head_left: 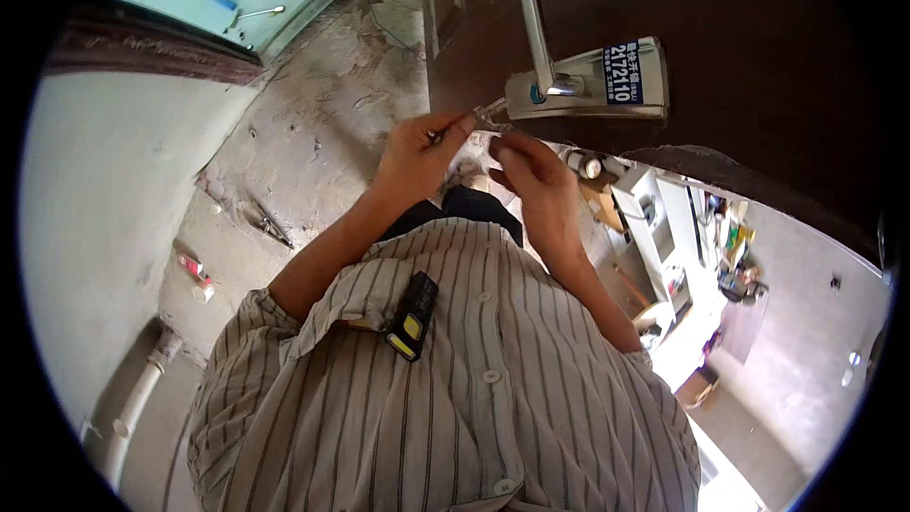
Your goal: The person uses a cordless drill to secure a door handle and lock mechanism onto a wooden door. They repeatedly tighten screws on the handle plate and insert keys to test the lock's operation. The task involves switching between the drill and manual key testing to ensure proper installation.
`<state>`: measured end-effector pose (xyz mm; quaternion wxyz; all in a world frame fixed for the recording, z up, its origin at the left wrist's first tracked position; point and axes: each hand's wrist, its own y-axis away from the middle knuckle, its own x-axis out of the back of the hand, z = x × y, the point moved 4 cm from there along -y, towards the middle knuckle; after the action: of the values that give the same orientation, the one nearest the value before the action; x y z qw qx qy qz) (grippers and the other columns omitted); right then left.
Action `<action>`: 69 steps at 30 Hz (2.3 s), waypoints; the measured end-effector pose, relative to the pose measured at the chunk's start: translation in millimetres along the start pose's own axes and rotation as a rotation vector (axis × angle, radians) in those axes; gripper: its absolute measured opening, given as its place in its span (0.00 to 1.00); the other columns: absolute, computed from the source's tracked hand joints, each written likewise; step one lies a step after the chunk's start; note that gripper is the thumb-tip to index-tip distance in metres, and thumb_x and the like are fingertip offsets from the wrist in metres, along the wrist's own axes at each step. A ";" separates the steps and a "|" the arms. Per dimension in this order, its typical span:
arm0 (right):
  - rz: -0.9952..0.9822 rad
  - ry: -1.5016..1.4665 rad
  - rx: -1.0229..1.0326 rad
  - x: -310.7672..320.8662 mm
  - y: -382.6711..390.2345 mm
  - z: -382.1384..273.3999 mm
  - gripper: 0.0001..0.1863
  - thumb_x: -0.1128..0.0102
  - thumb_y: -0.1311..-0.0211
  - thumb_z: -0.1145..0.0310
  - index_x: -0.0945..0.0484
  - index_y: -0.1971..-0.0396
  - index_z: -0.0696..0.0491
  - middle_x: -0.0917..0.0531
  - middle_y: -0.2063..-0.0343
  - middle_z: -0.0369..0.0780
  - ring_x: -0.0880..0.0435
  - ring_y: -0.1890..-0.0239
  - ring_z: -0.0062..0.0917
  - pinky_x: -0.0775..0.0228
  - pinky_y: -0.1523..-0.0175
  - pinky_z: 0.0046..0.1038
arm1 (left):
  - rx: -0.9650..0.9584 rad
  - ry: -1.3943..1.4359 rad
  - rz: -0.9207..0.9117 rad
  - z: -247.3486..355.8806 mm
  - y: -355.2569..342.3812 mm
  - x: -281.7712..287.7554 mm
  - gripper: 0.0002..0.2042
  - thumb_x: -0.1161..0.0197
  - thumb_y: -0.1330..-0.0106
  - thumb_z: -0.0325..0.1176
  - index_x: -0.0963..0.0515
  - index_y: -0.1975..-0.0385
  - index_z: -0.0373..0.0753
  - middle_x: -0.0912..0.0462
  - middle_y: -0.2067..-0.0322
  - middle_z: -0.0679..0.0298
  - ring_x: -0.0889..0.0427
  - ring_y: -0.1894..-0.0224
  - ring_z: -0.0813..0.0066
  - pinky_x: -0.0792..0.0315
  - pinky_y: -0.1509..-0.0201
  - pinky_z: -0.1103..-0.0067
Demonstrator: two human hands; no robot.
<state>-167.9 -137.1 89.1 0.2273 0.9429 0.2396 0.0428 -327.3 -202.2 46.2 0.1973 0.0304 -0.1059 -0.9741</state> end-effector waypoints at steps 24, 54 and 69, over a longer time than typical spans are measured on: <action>0.666 -0.039 0.908 75.4 22.3 -138.6 0.33 0.55 0.37 0.35 0.30 0.41 0.42 0.25 0.45 0.39 0.26 0.41 0.34 0.30 0.39 0.42 | 0.050 -0.125 -0.261 28.7 -56.2 -12.5 0.14 0.43 0.34 0.39 0.17 0.69 0.35 0.17 0.79 0.62 0.19 0.75 0.77 0.28 0.68 0.78; 0.688 0.217 1.055 81.1 19.0 -120.9 0.26 0.62 0.29 0.48 0.40 0.38 0.49 0.28 0.50 0.40 0.25 0.49 0.26 0.23 0.53 0.23 | -0.113 -0.324 -0.102 42.4 -69.9 -36.7 0.13 0.45 0.35 0.38 0.20 0.73 0.36 0.17 0.79 0.56 0.16 0.73 0.57 0.24 0.63 0.67; 0.223 -0.033 0.817 59.7 27.4 -143.8 0.34 0.44 0.36 0.49 0.36 0.43 0.62 0.26 0.53 0.43 0.29 0.50 0.27 0.36 0.43 0.30 | 0.087 0.361 0.599 -62.5 -43.0 56.3 0.11 0.49 0.29 0.38 0.25 0.67 0.38 0.31 0.78 0.71 0.38 0.76 0.81 0.40 0.72 0.80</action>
<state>-130.7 -71.7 228.2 -0.1676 0.9762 0.1295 -0.0465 -389.1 -197.7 -25.2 0.4882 0.1782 -0.1148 -0.8466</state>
